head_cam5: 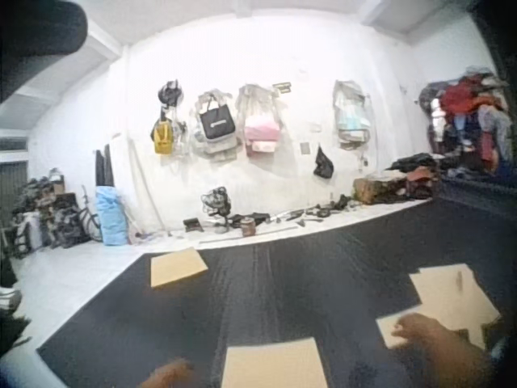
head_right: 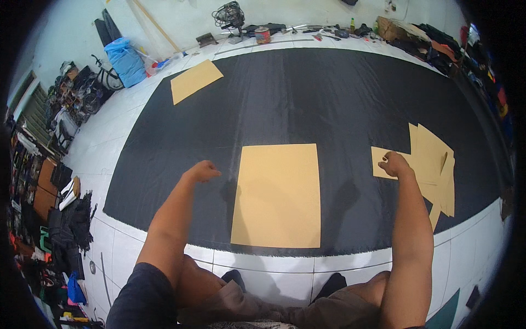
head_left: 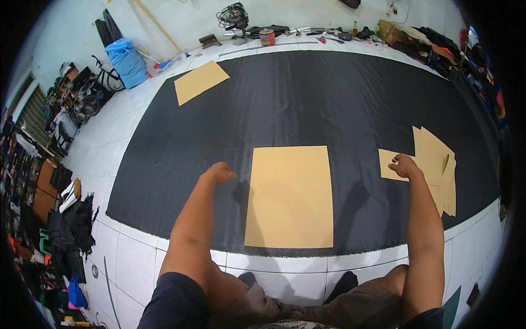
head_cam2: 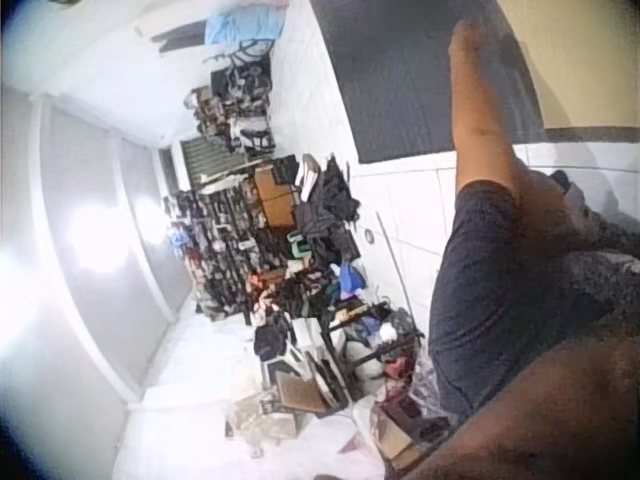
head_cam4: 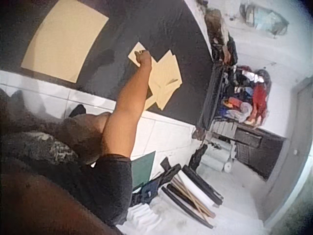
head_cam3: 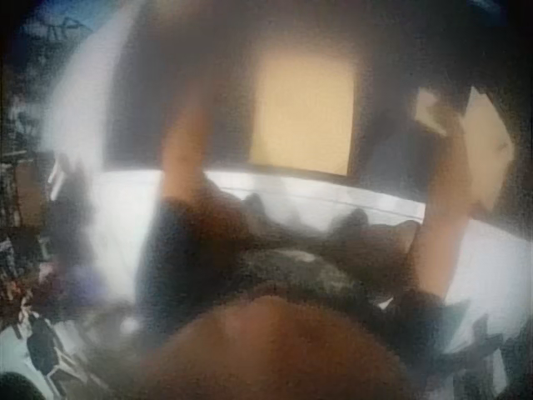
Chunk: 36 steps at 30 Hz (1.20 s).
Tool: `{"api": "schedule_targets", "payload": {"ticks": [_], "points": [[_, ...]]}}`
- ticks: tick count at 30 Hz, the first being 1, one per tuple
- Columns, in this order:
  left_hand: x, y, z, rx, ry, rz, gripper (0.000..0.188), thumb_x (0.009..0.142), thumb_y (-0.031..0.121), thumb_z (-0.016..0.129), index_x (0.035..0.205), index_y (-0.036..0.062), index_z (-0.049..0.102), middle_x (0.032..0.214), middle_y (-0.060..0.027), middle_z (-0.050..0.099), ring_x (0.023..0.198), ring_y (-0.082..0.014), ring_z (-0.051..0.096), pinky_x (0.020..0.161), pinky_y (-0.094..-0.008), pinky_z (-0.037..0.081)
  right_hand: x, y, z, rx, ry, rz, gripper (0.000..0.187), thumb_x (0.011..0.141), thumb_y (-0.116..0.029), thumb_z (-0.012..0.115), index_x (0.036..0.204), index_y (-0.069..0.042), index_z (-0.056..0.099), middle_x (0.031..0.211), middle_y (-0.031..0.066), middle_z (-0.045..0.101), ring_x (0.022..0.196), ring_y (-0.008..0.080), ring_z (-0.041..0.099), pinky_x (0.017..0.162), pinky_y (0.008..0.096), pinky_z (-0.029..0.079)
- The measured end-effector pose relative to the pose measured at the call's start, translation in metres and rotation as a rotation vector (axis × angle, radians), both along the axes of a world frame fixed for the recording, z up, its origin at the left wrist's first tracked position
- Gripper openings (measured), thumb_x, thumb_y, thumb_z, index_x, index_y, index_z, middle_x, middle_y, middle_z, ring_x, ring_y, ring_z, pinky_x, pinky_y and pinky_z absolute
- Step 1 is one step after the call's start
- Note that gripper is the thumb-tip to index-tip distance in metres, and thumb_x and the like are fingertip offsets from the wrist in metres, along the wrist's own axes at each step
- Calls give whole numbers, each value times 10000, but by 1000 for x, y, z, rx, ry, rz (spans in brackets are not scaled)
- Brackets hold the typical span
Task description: The person cuts a large sheet of cardboard into smaller rectangular pieces using a utility knife on a black mat. They repeatedly position the cardboard, cut along the edges, and stack the resulting pieces.
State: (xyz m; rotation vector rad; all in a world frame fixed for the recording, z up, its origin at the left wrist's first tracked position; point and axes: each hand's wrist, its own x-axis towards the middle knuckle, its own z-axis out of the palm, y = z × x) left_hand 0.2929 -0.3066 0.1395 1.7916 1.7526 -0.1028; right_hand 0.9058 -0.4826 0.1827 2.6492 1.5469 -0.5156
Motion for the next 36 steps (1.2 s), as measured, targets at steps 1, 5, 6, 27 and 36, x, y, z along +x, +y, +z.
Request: {"api": "schedule_targets", "payload": {"ticks": [1, 5, 6, 27, 36], "points": [[-4, 1, 0, -3, 11, -14, 470, 817, 376, 758, 1089, -3, 701, 997, -168, 717, 841, -268, 701, 745, -403, 567, 1, 1, 1, -10, 3, 11, 518, 887, -326, 708, 1276, 9, 643, 1317, 210, 631, 1226, 345, 605, 1055, 413, 470], [-15, 4, -3, -7, 26, -24, 471, 816, 375, 754, 1093, -3, 703, 968, -174, 719, 849, -279, 703, 741, -405, 559, -4, 5, -4, 14, -17, 23, 507, 885, -311, 714, 1268, 14, 644, 1307, 208, 637, 1223, 344, 607, 1056, 412, 469], [-16, 3, -5, -5, 21, -14, 473, 816, 372, 753, 1100, -4, 703, 961, -176, 720, 856, -283, 704, 743, -405, 557, -4, 4, -3, 16, -21, 22, 508, 885, -310, 715, 1269, 14, 643, 1308, 209, 636, 1223, 344, 607, 1056, 412, 468], [-13, 2, -7, 62, 100, -118, 424, 849, 399, 704, 949, -11, 745, 922, -176, 732, 894, -321, 699, 799, -447, 538, 3, 3, -8, 69, 43, 17, 527, 856, -287, 746, 1254, 41, 643, 1279, 233, 647, 1201, 349, 624, 1048, 409, 481], [-10, -2, 3, 18, 105, -101, 432, 850, 400, 705, 942, -20, 742, 899, -159, 733, 893, -325, 697, 793, -446, 533, 0, 4, -5, 68, 26, 21, 515, 857, -281, 747, 1261, 23, 649, 1280, 226, 648, 1203, 351, 624, 1049, 414, 481]]}}
